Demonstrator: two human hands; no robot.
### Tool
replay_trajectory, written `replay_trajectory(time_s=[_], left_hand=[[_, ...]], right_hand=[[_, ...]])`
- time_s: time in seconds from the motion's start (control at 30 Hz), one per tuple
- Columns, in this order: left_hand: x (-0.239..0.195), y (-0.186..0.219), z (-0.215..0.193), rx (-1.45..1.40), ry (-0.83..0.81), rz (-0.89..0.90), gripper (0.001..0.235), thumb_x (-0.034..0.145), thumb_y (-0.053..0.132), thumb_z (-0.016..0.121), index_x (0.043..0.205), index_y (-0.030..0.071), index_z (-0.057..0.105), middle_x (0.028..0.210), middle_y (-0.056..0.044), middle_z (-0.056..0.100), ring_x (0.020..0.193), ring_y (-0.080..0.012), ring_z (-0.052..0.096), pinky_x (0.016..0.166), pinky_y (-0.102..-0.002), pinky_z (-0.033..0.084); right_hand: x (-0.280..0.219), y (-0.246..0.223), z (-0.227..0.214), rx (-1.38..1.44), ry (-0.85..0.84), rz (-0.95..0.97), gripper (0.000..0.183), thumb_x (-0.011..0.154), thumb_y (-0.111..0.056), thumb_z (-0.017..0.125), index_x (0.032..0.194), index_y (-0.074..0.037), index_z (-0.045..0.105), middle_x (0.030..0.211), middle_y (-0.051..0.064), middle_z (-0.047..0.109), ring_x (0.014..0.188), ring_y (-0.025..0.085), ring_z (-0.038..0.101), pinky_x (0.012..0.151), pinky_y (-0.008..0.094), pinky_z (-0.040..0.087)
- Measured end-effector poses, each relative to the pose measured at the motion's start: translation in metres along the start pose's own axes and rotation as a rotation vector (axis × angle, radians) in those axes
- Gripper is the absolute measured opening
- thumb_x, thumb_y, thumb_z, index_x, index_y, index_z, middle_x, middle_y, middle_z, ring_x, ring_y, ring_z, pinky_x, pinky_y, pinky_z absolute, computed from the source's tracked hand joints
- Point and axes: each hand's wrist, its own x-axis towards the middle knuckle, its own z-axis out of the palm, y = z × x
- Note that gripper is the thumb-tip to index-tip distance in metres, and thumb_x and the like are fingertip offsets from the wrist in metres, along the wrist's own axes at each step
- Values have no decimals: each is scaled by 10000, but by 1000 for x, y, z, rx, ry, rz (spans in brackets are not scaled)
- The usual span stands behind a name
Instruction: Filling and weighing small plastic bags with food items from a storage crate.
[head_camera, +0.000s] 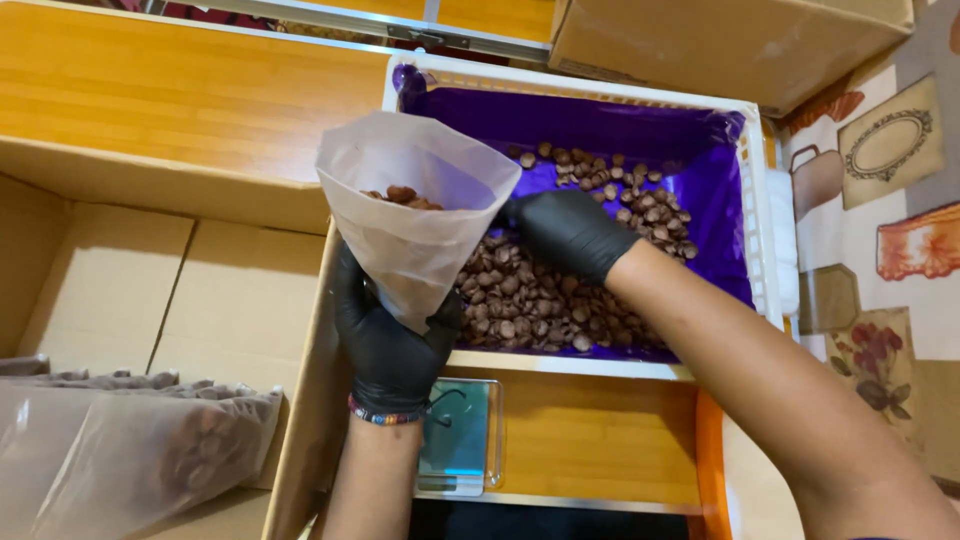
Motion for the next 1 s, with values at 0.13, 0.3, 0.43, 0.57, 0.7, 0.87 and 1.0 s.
replay_trajectory(time_s=[0.13,0.3,0.43,0.57,0.7,0.87,1.0], left_hand=[[-2,3,6,84,67,-23,484,849,464,781,1265,241,671,1260,-85,725,1009,-379,731,796,-513,616],[0,4,5,149,103,-5,540,821,524,758,1292,288,639,1312,-16,707,1068,-325,720,872,-479,576],[-8,4,7,138,110,22,526,828,508,756,1286,276,643,1309,-24,708,1067,-330,719,871,-486,582],[-10,-1,11,132,112,40,493,844,473,752,1273,249,654,1304,-41,710,1063,-340,717,868,-503,595],[-6,-6,19,117,103,61,461,860,437,748,1259,221,664,1299,-58,713,1059,-350,716,865,-520,608],[-8,-13,22,102,107,76,429,876,401,744,1245,194,675,1294,-75,716,1055,-360,714,862,-537,621],[9,-6,-6,133,94,77,459,895,380,732,1307,193,658,1339,-98,694,1139,-382,695,913,-548,608]], right_hand=[[-13,10,-12,-235,108,46,274,932,-220,618,1198,-266,571,703,-32,598,713,277,721,649,463,601],[-2,17,37,-224,129,-102,105,896,-261,669,985,-296,712,801,62,670,762,305,714,642,464,585],[-3,-11,22,-62,9,-185,209,847,-277,734,1048,-220,727,869,115,686,853,357,723,718,496,598],[-2,-23,23,125,-88,-210,237,866,-270,734,1093,-207,738,922,133,689,924,390,713,782,517,595],[-9,-44,-16,311,-250,-30,262,922,-138,613,1154,-121,733,983,134,758,1019,400,724,931,520,564],[-14,-22,16,290,-122,-141,295,860,-189,699,1146,-217,766,962,143,737,967,405,720,831,506,585],[-19,-15,23,404,-96,-146,306,860,-193,724,1150,-276,776,972,101,751,986,376,719,834,501,579]])
